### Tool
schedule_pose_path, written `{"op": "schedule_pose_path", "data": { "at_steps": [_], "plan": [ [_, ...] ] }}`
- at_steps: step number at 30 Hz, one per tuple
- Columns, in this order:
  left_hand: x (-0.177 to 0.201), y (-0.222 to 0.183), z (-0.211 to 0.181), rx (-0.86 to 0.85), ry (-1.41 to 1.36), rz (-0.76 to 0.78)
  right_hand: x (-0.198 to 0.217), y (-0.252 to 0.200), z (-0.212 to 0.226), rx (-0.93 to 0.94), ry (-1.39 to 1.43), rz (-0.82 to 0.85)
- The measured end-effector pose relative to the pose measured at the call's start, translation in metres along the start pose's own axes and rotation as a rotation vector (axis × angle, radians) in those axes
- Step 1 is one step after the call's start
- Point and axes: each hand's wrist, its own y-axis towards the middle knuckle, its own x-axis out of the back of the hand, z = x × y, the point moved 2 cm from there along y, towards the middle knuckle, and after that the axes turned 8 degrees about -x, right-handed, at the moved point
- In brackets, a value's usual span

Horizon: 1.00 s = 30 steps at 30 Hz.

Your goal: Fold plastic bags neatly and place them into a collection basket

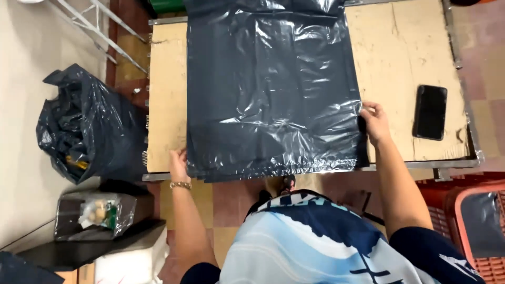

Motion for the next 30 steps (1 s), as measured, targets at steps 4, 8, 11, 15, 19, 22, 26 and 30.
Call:
{"op": "schedule_pose_path", "data": {
  "at_steps": [4,8,11,15,19,22,26,30],
  "plan": [
    [-0.005,0.084,0.047,0.043,0.326,0.115,-0.01,0.014,-0.01,0.06,-0.446,-0.168],
    [-0.021,0.089,0.043,-0.053,0.723,0.062,-0.033,-0.029,0.015,0.006,-0.5,-0.295],
    [-0.04,0.08,0.033,-0.188,0.803,0.073,-0.049,-0.057,0.037,-0.021,-0.533,-0.312],
    [-0.041,0.063,0.027,-0.191,0.822,0.062,-0.047,-0.022,-0.008,-0.031,-0.497,-0.362],
    [-0.044,0.023,-0.017,-0.078,0.779,0.014,-0.036,-0.005,-0.046,0.029,-0.181,-0.412],
    [-0.059,0.011,-0.021,-0.041,0.689,0.228,-0.032,-0.026,-0.053,-0.01,0.098,-0.489],
    [-0.05,-0.003,-0.022,0.074,0.64,0.278,-0.02,-0.04,-0.05,-0.014,0.122,-0.468],
    [-0.031,-0.028,-0.04,0.117,0.323,0.251,0.001,-0.111,0.004,0.109,-0.178,-0.204]
  ]
}}
